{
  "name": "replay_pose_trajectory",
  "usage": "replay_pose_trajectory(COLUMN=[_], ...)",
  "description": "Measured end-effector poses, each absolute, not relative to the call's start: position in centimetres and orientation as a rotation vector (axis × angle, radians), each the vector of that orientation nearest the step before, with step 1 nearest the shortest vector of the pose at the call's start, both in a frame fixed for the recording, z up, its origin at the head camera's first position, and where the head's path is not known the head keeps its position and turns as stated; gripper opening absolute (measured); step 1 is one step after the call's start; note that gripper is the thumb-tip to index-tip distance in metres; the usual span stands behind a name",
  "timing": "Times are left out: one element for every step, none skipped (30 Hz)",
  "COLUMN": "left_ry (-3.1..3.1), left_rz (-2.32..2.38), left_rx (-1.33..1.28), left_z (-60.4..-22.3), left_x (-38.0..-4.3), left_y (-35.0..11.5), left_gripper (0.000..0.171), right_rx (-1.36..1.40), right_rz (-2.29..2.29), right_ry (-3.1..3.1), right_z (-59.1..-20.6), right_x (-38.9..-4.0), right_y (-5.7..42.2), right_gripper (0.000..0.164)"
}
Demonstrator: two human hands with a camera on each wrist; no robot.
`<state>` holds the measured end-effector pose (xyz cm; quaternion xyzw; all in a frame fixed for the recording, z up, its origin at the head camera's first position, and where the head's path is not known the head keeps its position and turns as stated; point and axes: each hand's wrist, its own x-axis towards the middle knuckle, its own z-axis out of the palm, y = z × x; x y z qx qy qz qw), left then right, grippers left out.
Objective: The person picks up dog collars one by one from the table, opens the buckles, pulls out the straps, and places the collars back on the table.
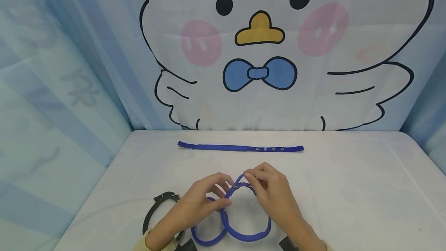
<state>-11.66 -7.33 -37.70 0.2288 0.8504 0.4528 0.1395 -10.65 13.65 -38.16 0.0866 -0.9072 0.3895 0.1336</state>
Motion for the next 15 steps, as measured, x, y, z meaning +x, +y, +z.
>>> replay_pose_trajectory(left_ry=[2.463, 2.464, 2.466, 2.466, 2.464, 2.463, 2.46, 2.457, 2.453, 2.449, 2.445, 2.44, 2.433, 2.425, 2.419], left_rz=[1.294, 1.287, 1.28, 1.279, 1.28, 1.282, 1.283, 1.285, 1.287, 1.29, 1.292, 1.295, 1.299, 1.303, 1.306], left_rx=[0.671, 0.673, 0.673, 0.673, 0.671, 0.669, 0.665, 0.662, 0.66, 0.658, 0.655, 0.654, 0.656, 0.657, 0.66], left_z=[-37.67, -37.65, -37.63, -37.64, -37.63, -37.63, -37.63, -37.64, -37.65, -37.66, -37.67, -37.7, -37.73, -37.75, -37.78], left_x=[-11.66, -11.66, -11.65, -11.66, -11.66, -11.66, -11.67, -11.69, -11.7, -11.71, -11.72, -11.74, -11.76, -11.78, -11.81], left_y=[-7.32, -7.31, -7.28, -7.26, -7.25, -7.24, -7.23, -7.21, -7.2, -7.19, -7.18, -7.2, -7.21, -7.23, -7.24], left_gripper=[0.032, 0.032, 0.032, 0.032, 0.032, 0.032, 0.032, 0.031, 0.031, 0.031, 0.031, 0.031, 0.031, 0.031, 0.03], right_rx=[0.251, 0.252, 0.253, 0.253, 0.252, 0.25, 0.248, 0.246, 0.243, 0.242, 0.242, 0.241, 0.242, 0.245, 0.249], right_rz=[1.131, 1.135, 1.134, 1.134, 1.132, 1.131, 1.131, 1.133, 1.134, 1.137, 1.139, 1.141, 1.143, 1.144, 1.145], right_ry=[-2.631, -2.631, -2.632, -2.632, -2.632, -2.633, -2.633, -2.634, -2.634, -2.633, -2.634, -2.637, -2.641, -2.645, -2.651], right_z=[-38.18, -38.21, -38.22, -38.21, -38.2, -38.19, -38.18, -38.17, -38.18, -38.19, -38.2, -38.21, -38.21, -38.21, -38.19], right_x=[-10.65, -10.66, -10.68, -10.69, -10.69, -10.7, -10.7, -10.7, -10.7, -10.69, -10.69, -10.69, -10.7, -10.71, -10.73], right_y=[13.64, 13.61, 13.59, 13.58, 13.57, 13.55, 13.54, 13.52, 13.51, 13.5, 13.5, 13.5, 13.52, 13.57, 13.63], right_gripper=[0.012, 0.012, 0.012, 0.012, 0.012, 0.011, 0.011, 0.011, 0.011, 0.011, 0.011, 0.011, 0.011, 0.011, 0.01])
